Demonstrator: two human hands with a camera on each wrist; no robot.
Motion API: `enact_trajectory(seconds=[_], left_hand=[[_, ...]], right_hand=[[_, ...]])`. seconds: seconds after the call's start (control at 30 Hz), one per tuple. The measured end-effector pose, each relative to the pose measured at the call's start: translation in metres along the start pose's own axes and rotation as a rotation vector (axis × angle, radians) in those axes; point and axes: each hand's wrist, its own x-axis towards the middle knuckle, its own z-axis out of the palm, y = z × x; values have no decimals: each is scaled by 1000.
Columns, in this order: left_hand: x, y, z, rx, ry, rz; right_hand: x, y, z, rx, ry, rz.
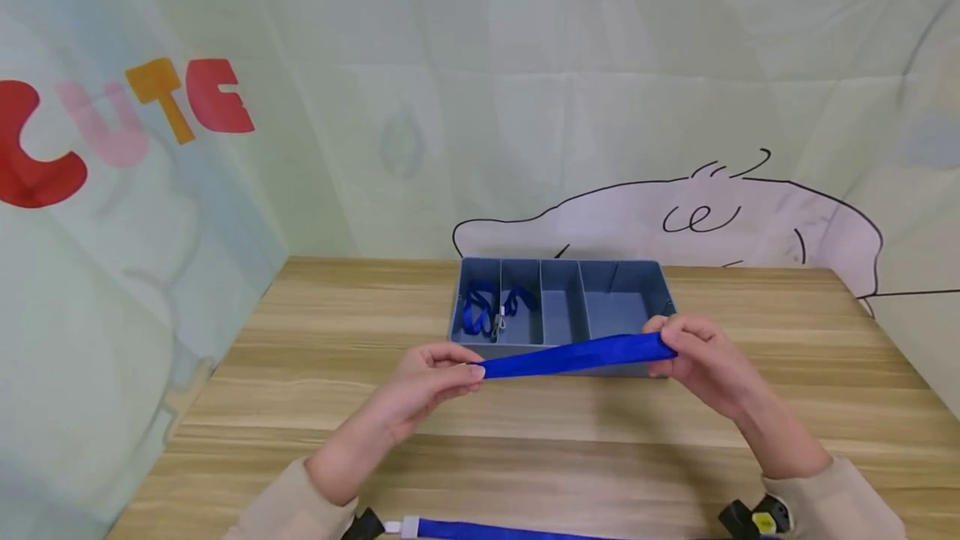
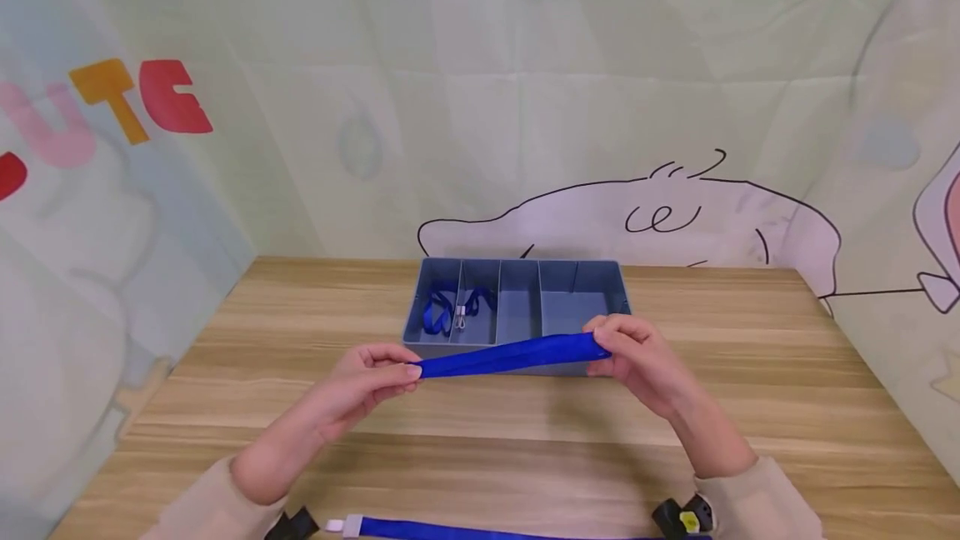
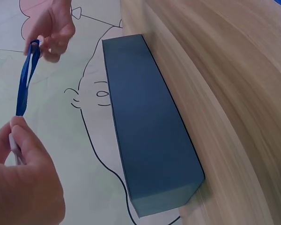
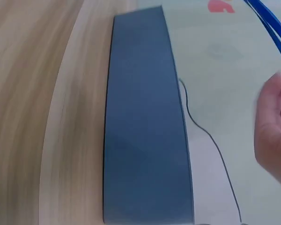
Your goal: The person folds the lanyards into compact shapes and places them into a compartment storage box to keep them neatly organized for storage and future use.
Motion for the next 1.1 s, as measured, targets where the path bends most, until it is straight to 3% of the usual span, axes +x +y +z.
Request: enact_trajectory(seconds=[0.23,0.3,0.37,0.5,0.6,0.67,0.83,1.1], left_hand=[[-1,-1,-4,10,32,6],[-1,-1,-4,43,45,6],[-1,-2,-4,89,64,7],[0,-4,-2,217,109,21],[3,-8,-2,304,127,42],[4,-12,-2,327,135,39],[8,-22,-5,308,156,-13],[13,-31,-9,270,161,-19]], right_hand=[[-6,0,-3,-154,127,102],[-6,0,-3,-212,198,132],[-6,-1,-1,-313,295,178],[-3,-1,5,-623,458,279],[0,2,8,-808,516,323],[2,5,9,-867,534,342],[3,11,6,-871,530,361],[-1,10,-3,-561,481,335]])
